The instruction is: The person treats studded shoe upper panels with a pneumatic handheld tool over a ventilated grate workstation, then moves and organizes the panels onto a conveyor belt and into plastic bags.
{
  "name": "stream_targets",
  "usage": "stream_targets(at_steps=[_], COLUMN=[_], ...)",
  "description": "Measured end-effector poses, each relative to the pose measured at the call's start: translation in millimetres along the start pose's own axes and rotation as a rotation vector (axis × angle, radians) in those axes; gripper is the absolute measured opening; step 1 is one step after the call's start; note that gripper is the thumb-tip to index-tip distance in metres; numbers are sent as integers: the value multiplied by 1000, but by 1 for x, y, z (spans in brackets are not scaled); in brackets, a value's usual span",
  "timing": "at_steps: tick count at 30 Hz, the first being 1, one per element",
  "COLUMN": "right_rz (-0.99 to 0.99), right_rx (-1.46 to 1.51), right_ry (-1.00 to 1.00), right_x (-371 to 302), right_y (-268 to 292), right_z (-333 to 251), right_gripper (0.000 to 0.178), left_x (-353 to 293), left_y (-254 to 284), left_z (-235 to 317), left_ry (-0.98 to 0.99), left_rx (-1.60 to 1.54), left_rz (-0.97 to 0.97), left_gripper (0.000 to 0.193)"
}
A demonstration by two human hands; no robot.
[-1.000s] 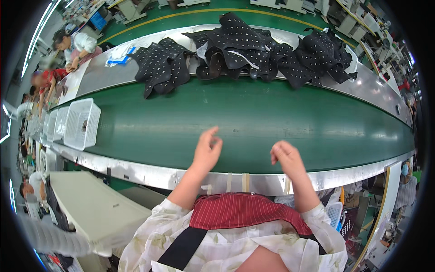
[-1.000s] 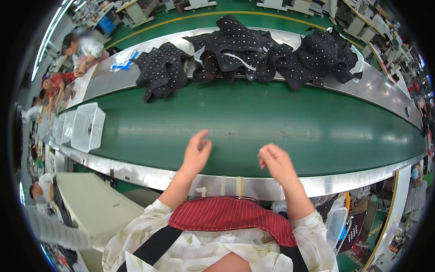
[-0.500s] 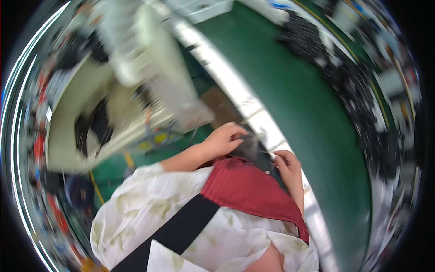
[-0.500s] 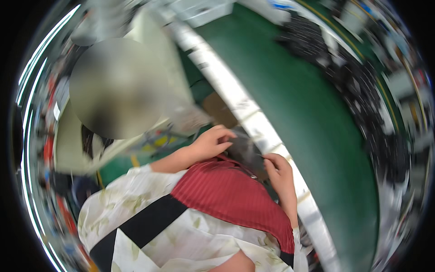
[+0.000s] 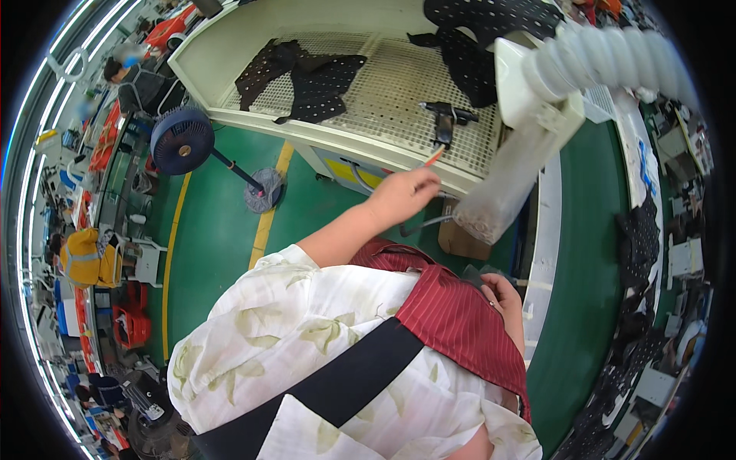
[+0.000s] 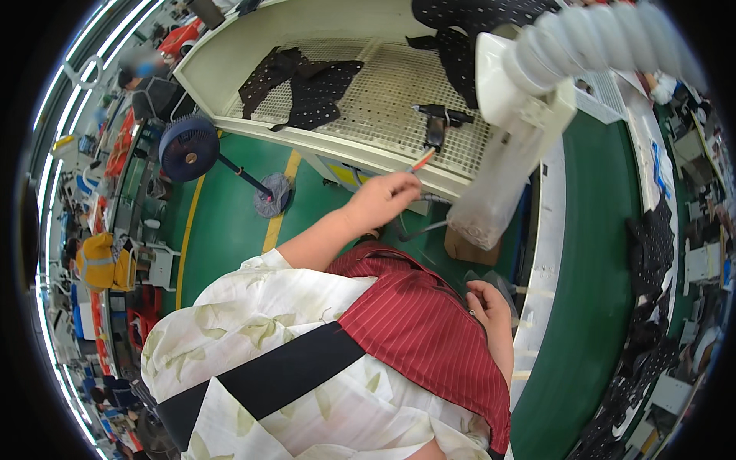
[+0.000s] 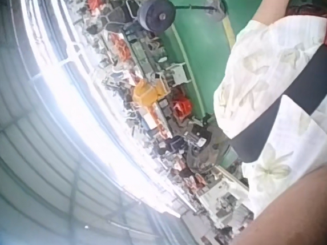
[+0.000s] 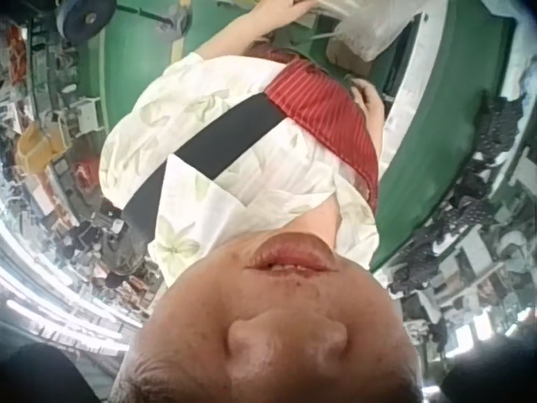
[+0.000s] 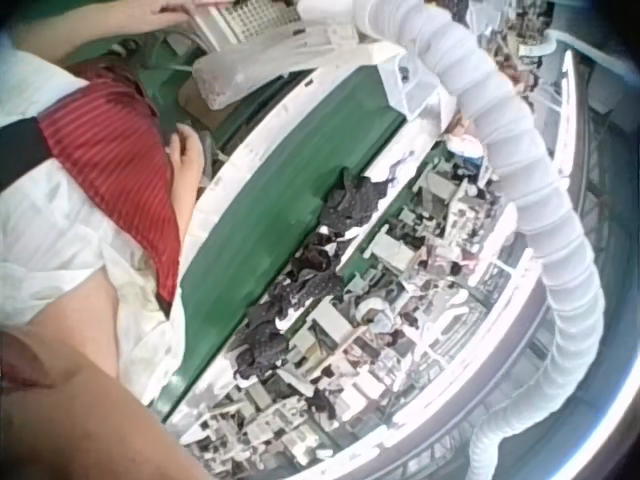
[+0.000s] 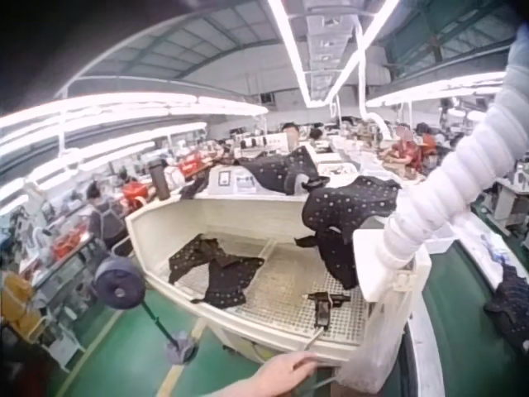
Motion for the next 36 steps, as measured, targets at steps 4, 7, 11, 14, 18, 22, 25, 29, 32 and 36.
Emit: stream_targets(at_steps=[4,7,11,14,18,22,25,29,32,36], right_rz=[-100,-114,-85,-11,57,237,354,467,478,453], right_rx=[-17,-97,-161,-126,-201,-295,-579,-786,-925,-727], right_ry=[43,57,28,-26,-1,43,123,35,-20,-107], right_x=[41,71,119,159,204,235,250,256,267,278], right_y=[-26,-47,-86,-123,-156,-157,-144,-130,-124,-118], right_z=[-1,-12,-36,-50,-70,-66,-67,-58,-43,-13], right_gripper=[18,18,18,18,18,21,26,35,39,43], left_x=[43,86,150,193,246,288,311,321,317,305], left_y=[73,138,214,258,284,293,294,292,303,315], left_z=[-48,-86,-130,-165,-186,-201,-213,-217,-221,-221], left_ry=[-22,-8,-115,-152,-146,-145,-30,-4,25,18], left_rx=[114,239,442,570,735,797,878,833,704,466], left_rz=[301,441,579,584,465,308,186,125,151,49], left_gripper=[27,37,43,50,58,59,49,31,28,28])
Point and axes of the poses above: each hand's wrist, its own x-axis towards the middle knuckle, its own y-axis out of the back of the hand, z = x × y, the point moved 3 cm from there along x, towards the middle knuckle, and after that the axes turned 10 degrees about y, right-handed, at the moved point
